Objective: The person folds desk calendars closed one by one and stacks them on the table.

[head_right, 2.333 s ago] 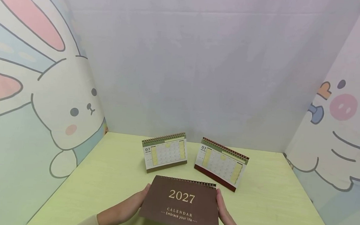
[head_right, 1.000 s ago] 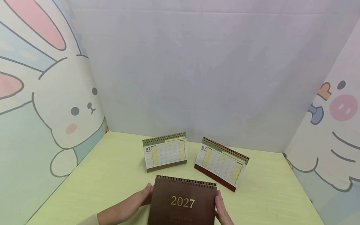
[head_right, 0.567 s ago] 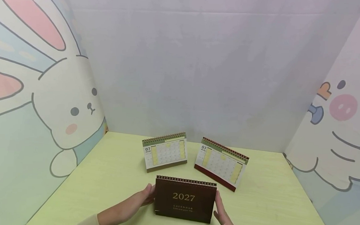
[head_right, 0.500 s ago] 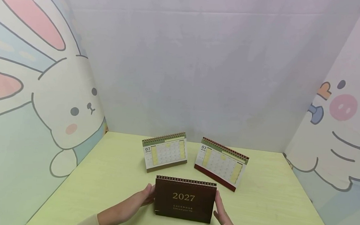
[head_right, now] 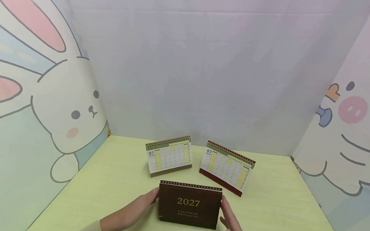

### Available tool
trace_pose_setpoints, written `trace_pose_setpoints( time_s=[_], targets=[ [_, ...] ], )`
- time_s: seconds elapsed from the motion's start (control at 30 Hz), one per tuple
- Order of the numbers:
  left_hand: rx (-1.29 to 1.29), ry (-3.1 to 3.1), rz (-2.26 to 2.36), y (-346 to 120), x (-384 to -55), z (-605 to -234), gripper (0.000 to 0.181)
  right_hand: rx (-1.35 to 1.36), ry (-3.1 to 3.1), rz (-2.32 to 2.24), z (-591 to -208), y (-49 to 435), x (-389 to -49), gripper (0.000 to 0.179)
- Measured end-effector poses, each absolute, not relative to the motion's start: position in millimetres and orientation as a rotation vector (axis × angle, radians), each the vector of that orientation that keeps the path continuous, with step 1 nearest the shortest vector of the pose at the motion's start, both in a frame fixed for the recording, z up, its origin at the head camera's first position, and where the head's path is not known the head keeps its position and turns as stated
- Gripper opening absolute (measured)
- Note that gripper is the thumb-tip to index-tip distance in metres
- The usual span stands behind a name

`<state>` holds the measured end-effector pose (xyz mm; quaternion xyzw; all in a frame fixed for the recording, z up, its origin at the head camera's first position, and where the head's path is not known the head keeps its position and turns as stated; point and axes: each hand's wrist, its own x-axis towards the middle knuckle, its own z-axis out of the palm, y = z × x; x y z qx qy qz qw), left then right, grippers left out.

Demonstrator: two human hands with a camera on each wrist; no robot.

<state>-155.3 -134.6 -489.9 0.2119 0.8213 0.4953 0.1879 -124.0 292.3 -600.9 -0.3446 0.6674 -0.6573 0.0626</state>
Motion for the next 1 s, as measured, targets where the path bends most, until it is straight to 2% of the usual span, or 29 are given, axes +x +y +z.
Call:
trace_pose_setpoints(
  time_s=[0.07,0.17,0.3,0.4,0.57,0.7,0.8,1.0],
  targets=[
    [0.580,2.350,1.431,-133,-156,-489,0.073,-1.000,2.031,-2.029,-590,292,-119,0.070],
    [0.553,2.383,1.516,-131,-161,-486,0.074,-0.997,2.323,-2.010,-572,283,-108,0.081],
    [0.563,2.413,1.606,-128,-169,-480,0.075,-0.800,2.797,-1.793,-546,272,-101,0.091],
    [0.596,2.416,1.638,-126,-175,-478,0.076,-0.627,2.940,-1.623,-534,273,-104,0.087],
    [0.666,2.417,1.612,-122,-186,-476,0.071,-0.400,2.818,-1.460,-518,278,-115,0.084],
    [0.714,2.441,1.529,-119,-191,-473,0.056,-0.255,2.612,-1.388,-510,278,-126,0.096],
    [0.737,2.449,1.485,-117,-193,-470,0.043,-0.233,2.514,-1.405,-509,275,-130,0.099],
    [0.742,2.453,1.479,-115,-195,-468,0.032,-0.363,2.552,-1.381,-515,271,-134,0.084]
  ],
)
